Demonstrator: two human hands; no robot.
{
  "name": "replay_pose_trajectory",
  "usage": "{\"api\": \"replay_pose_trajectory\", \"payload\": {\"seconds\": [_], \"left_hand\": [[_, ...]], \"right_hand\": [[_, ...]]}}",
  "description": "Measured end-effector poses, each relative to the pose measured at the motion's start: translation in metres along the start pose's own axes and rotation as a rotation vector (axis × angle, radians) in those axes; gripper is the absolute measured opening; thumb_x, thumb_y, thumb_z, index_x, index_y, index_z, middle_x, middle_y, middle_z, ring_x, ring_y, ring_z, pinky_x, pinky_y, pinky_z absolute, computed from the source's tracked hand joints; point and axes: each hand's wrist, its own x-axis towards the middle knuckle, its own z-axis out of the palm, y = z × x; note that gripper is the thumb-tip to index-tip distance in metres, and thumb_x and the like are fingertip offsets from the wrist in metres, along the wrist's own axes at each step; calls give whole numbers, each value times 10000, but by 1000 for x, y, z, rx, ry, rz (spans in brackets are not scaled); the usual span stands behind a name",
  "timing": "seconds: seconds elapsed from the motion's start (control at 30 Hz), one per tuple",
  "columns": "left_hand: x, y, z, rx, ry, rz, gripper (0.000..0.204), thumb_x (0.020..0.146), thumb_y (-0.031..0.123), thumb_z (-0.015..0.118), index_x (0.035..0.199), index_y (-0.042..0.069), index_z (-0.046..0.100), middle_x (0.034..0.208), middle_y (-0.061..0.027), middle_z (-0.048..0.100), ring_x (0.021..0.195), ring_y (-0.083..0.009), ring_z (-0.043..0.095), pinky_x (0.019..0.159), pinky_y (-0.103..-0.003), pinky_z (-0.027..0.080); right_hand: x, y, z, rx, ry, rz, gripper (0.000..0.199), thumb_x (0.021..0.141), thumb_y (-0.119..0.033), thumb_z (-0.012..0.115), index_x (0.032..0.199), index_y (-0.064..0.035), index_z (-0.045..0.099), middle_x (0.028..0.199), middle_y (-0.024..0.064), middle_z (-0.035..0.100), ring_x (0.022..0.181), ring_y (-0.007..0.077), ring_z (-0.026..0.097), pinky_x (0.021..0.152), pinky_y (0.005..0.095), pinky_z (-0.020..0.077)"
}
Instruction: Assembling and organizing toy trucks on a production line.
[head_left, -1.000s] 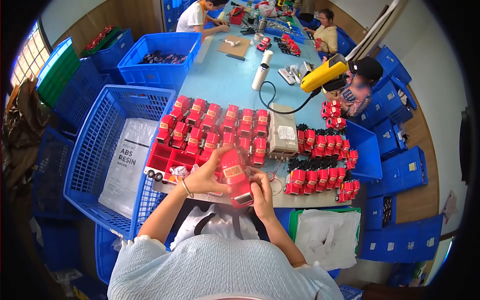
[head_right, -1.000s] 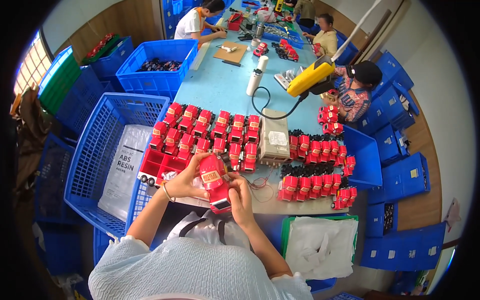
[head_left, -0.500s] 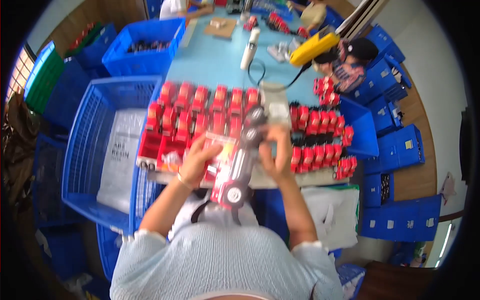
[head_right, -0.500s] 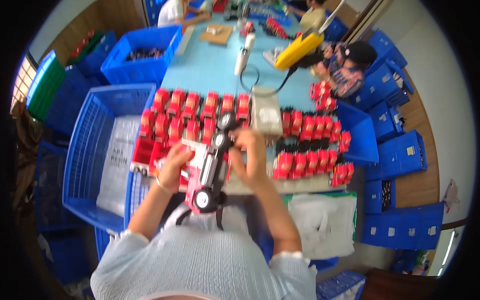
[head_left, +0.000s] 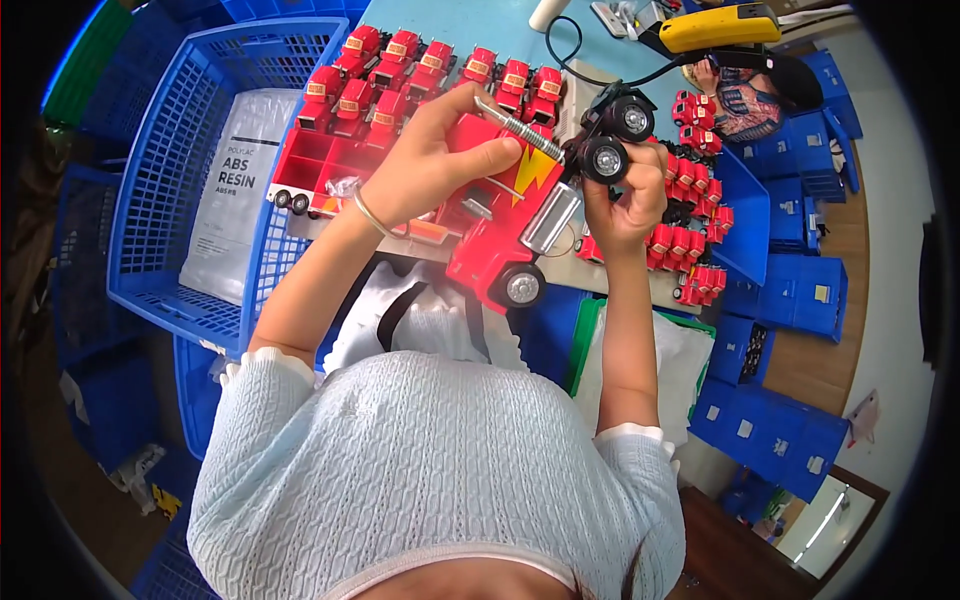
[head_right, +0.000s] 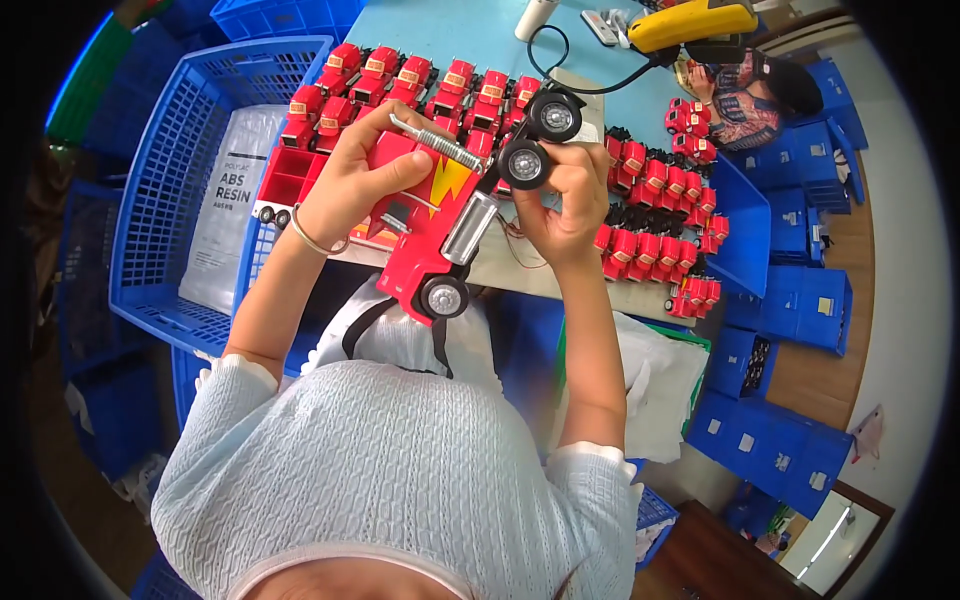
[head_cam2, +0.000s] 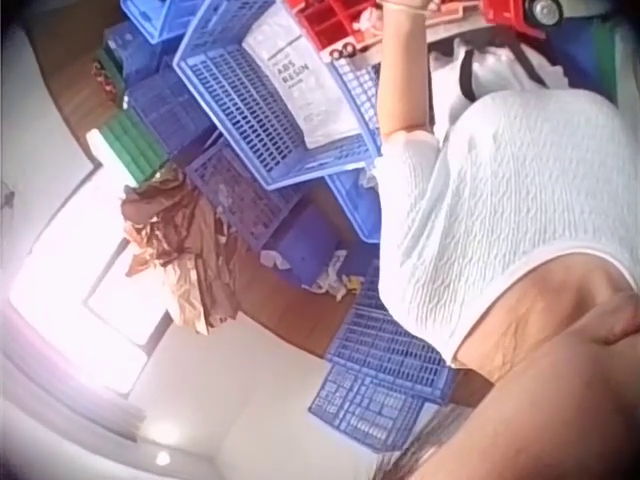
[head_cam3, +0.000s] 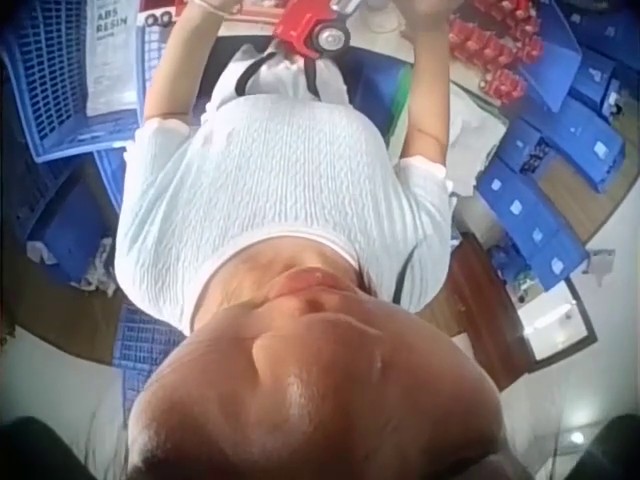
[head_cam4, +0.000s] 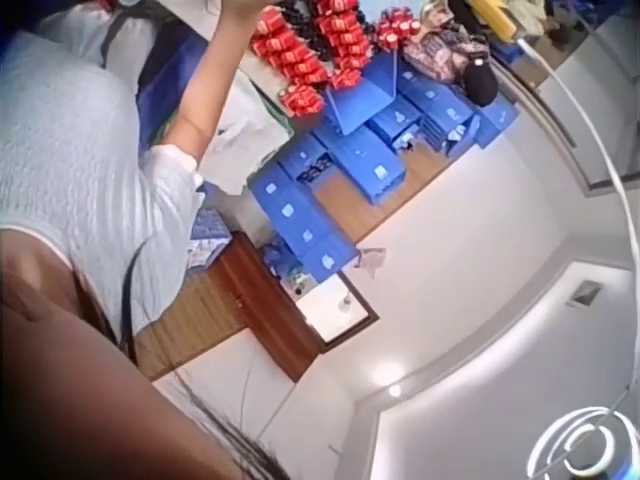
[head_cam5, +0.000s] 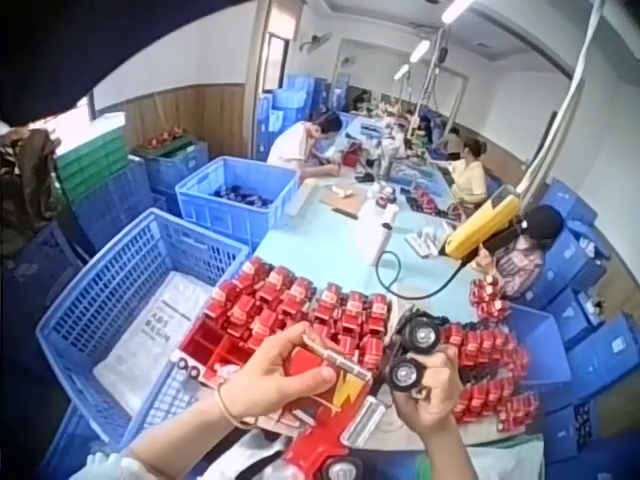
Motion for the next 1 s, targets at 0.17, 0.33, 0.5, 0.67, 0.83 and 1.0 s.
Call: {"api": "replay_pose_trajectory", "payload": {"seconds": [0.17,0.33,0.5,0.67,0.83,1.0], "left_hand": [[4,-14,-15,174,58,138,240,800,156,656,942,16,522,905,-43,562,870,-82,524,769,-248,451],[23,-19,14,253,210,108,391,729,102,701,1031,18,468,991,-96,532,954,-178,508,853,-310,415],[39,-51,33,409,33,60,501,707,87,709,1112,16,423,1093,-117,504,1020,-207,498,907,-354,405],[67,-84,89,208,-190,-180,555,715,90,706,1172,22,400,1078,-109,521,996,-199,518,851,-331,450],[58,-129,151,54,-178,-505,521,756,140,690,1184,24,415,1071,-74,508,900,-164,538,849,-281,432],[69,-152,210,-7,-186,-620,524,735,76,695,1172,28,410,1014,-93,548,905,-167,553,803,-298,466]], "right_hand": [[-12,-5,20,190,111,312,337,787,-111,658,1055,-49,464,1016,87,557,894,183,501,790,312,430],[-48,-14,9,793,-261,1179,711,787,-208,670,1323,-32,238,1149,111,448,987,155,487,800,254,436],[-54,0,0,835,-105,1022,793,735,-310,715,1313,-12,260,1154,143,483,1038,186,495,843,317,431],[-85,17,-62,757,-68,1118,706,759,-257,669,1305,-5,300,1163,125,458,1034,210,469,885,325,396],[-179,60,-141,702,46,1346,647,756,-287,696,1230,-11,353,1041,106,534,917,179,534,808,326,436],[-418,134,-292,-604,647,1485,344,740,-119,661,1051,-51,531,892,70,582,766,151,573,673,295,477]]}}
